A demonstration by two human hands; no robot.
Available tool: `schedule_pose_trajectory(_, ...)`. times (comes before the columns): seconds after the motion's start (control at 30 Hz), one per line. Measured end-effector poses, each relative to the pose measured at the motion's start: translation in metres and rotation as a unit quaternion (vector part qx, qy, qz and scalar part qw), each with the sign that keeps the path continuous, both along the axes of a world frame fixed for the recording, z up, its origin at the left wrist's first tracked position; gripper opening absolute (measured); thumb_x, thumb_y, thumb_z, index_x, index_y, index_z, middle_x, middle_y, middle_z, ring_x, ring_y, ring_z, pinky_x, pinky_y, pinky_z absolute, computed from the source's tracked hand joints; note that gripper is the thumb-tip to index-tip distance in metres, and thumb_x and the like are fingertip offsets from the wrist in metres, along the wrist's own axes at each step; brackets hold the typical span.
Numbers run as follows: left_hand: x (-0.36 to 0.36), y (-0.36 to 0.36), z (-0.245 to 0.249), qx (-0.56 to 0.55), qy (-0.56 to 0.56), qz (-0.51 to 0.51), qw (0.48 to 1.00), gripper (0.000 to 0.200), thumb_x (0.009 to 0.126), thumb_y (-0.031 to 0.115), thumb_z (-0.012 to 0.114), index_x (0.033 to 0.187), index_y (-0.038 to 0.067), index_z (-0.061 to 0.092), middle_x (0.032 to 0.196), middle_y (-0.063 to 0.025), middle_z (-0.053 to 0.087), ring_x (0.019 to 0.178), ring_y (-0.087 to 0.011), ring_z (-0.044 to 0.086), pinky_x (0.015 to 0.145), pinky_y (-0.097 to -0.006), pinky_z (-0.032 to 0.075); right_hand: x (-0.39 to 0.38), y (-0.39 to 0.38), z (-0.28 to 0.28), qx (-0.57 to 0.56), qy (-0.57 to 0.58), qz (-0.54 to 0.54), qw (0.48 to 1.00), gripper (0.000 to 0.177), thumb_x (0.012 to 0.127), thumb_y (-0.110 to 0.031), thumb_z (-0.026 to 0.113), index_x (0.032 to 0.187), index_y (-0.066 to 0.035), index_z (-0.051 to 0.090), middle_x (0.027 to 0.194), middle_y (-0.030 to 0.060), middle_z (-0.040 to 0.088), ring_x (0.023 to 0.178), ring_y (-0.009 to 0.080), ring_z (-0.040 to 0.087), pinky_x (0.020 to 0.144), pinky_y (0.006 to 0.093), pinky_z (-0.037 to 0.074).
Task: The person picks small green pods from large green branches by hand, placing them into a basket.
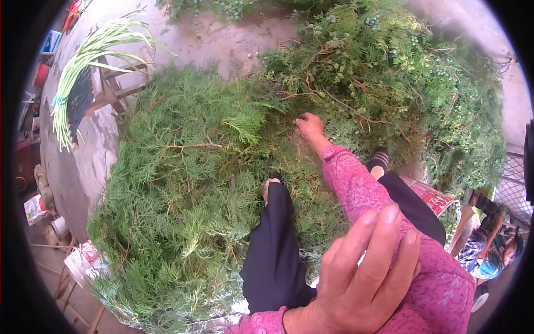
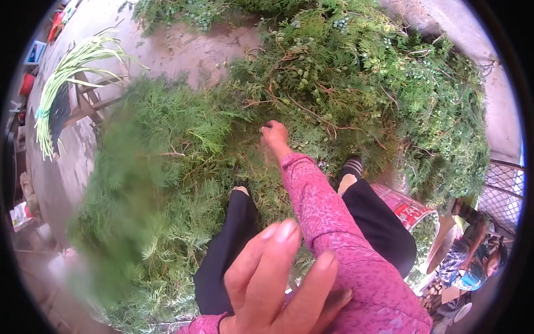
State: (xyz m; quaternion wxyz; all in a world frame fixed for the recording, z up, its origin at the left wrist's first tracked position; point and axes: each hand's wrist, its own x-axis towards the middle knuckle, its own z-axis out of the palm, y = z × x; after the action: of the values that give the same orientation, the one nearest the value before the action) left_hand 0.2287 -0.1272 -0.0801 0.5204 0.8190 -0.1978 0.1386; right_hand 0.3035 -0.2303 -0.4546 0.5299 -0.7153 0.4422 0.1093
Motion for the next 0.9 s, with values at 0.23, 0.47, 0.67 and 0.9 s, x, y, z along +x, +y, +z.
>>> schedule_pose_trajectory(0.23,0.017,0.009,-0.019,0.066,-0.139,-0.042,0.987,0.017,0.073,0.005,0.06,0.089,-0.001,0.06,0.1,-0.0228,0.059,0.092,-0.0334,0.056,0.072,-0.034,0.049,0.008,0.002,-0.062,-0.114,-0.007,0.139,0.984,0.027,0.076,-0.014,0.061,0.099,0.0,0.06,0.076,0.013,0.064,0.058,0.0179,0.063,0.061,0.0296,0.049)
schedule_pose_trajectory(0.47,0.018,0.001,0.013,0.061,0.066,-0.051,0.995,0.015,0.072,0.005,0.062,0.085,-0.002,0.059,0.096,-0.021,0.06,0.091,-0.0326,0.057,0.068,-0.0331,0.05,-0.011,-0.017,-0.014,0.472,-0.047,-0.053,0.879,0.011,0.079,-0.012,0.055,0.081,-0.002,0.06,0.076,0.0109,0.062,0.064,0.0178,0.061,0.05,0.0267,0.05)
schedule_pose_trajectory(0.67,0.017,0.007,-0.006,0.048,0.047,-0.105,0.992,0.028,0.072,0.012,0.065,0.097,0.0,0.058,0.106,-0.0181,0.057,0.095,-0.0272,0.056,0.067,-0.0302,0.047,-0.023,0.05,0.057,0.472,0.007,0.117,0.874,0.015,0.082,-0.017,0.057,0.082,-0.003,0.06,0.064,0.0025,0.057,0.055,0.0093,0.056,0.043,0.0193,0.043)
schedule_pose_trajectory(0.9,0.032,0.015,0.009,0.054,0.062,-0.097,0.992,0.021,0.07,0.006,0.064,0.089,-0.002,0.058,0.1,-0.0203,0.059,0.092,-0.0309,0.057,0.069,-0.0325,0.049,-0.007,0.137,0.058,0.069,-0.155,0.327,0.93,0.017,0.072,-0.019,0.06,0.072,-0.002,0.062,0.076,0.0138,0.063,0.061,0.029,0.059,0.06,0.0396,0.047)
